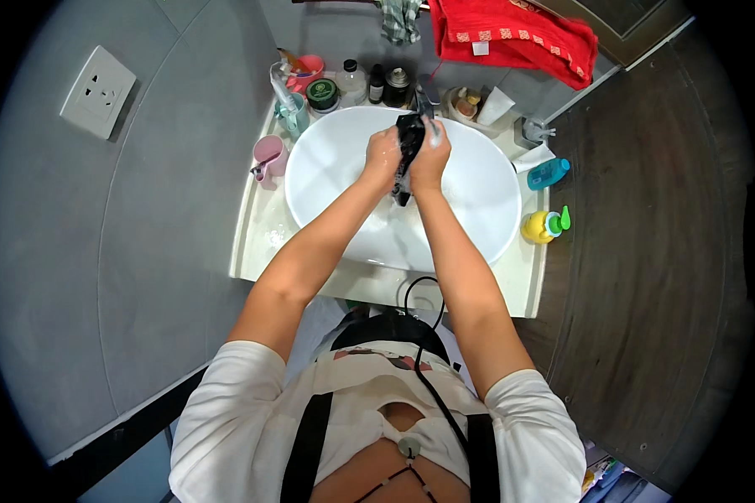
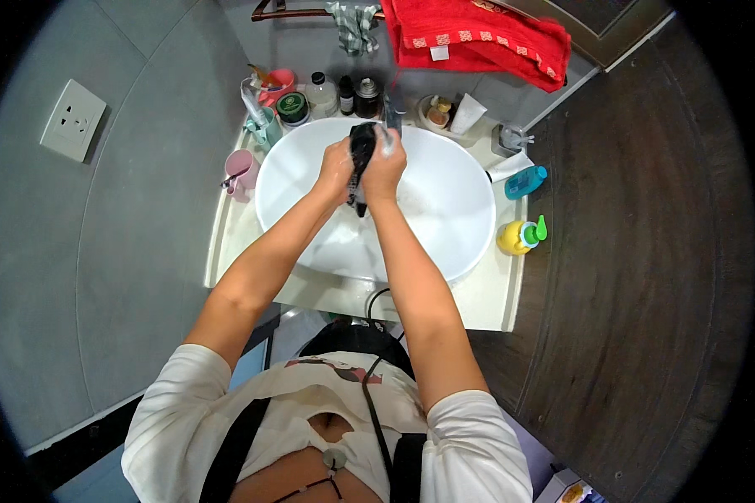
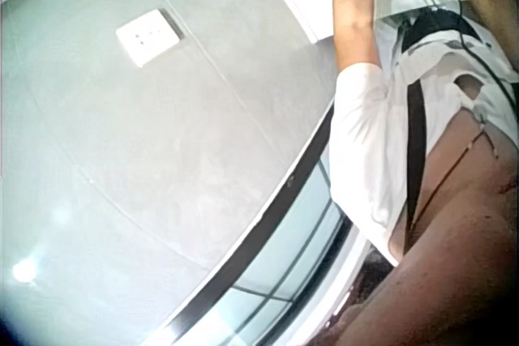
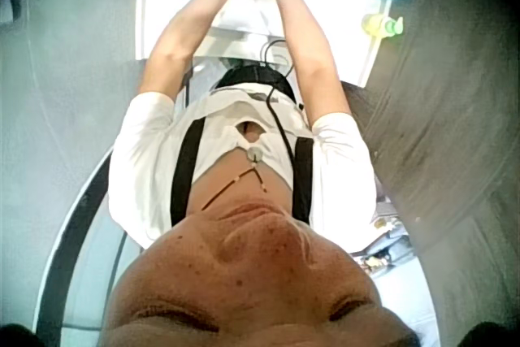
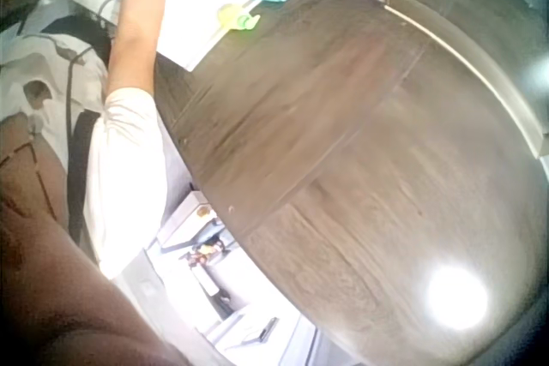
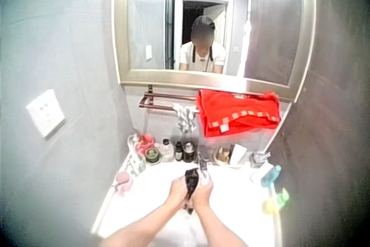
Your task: The person washes clothes in a sink by hand, scrubbing a checkered garment and a black piece of clothing in soapy water, turning them over and rubbing the fabric together, before wringing them out.
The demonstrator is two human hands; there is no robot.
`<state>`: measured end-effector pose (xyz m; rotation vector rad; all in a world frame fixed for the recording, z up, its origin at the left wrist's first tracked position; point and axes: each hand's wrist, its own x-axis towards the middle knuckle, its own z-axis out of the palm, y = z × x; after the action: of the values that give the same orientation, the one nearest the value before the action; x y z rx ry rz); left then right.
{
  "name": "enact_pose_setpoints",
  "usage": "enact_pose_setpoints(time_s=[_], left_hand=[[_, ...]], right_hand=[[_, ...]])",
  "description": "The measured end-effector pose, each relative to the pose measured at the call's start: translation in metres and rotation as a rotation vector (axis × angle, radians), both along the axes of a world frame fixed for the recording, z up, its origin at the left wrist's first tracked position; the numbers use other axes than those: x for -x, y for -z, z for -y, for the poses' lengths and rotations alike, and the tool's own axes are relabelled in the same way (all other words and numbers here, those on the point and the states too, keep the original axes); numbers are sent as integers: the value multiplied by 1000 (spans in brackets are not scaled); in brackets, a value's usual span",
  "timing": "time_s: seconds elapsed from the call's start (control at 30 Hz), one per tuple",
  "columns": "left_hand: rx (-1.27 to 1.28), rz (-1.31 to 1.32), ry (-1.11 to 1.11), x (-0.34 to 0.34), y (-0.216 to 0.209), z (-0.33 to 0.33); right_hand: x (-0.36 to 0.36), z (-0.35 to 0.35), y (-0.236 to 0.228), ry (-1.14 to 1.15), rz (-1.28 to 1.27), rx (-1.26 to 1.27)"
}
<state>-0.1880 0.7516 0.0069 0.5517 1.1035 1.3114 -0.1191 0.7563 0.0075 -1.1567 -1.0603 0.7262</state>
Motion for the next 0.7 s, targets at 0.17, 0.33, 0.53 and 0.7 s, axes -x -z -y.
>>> enact_pose_setpoints(time_s=[0.17,0.33,0.53,0.7], left_hand=[[-140,-411,52,7,16,-1],[-178,-816,88,21,10,19],[-233,-532,-121,70,27,21],[-108,-257,-137,101,7,18]], right_hand=[[-17,-15,17,-40,96,-31],[-63,-3,38,-234,492,97],[-121,23,7,-542,277,215],[-167,24,2,-490,25,503]])
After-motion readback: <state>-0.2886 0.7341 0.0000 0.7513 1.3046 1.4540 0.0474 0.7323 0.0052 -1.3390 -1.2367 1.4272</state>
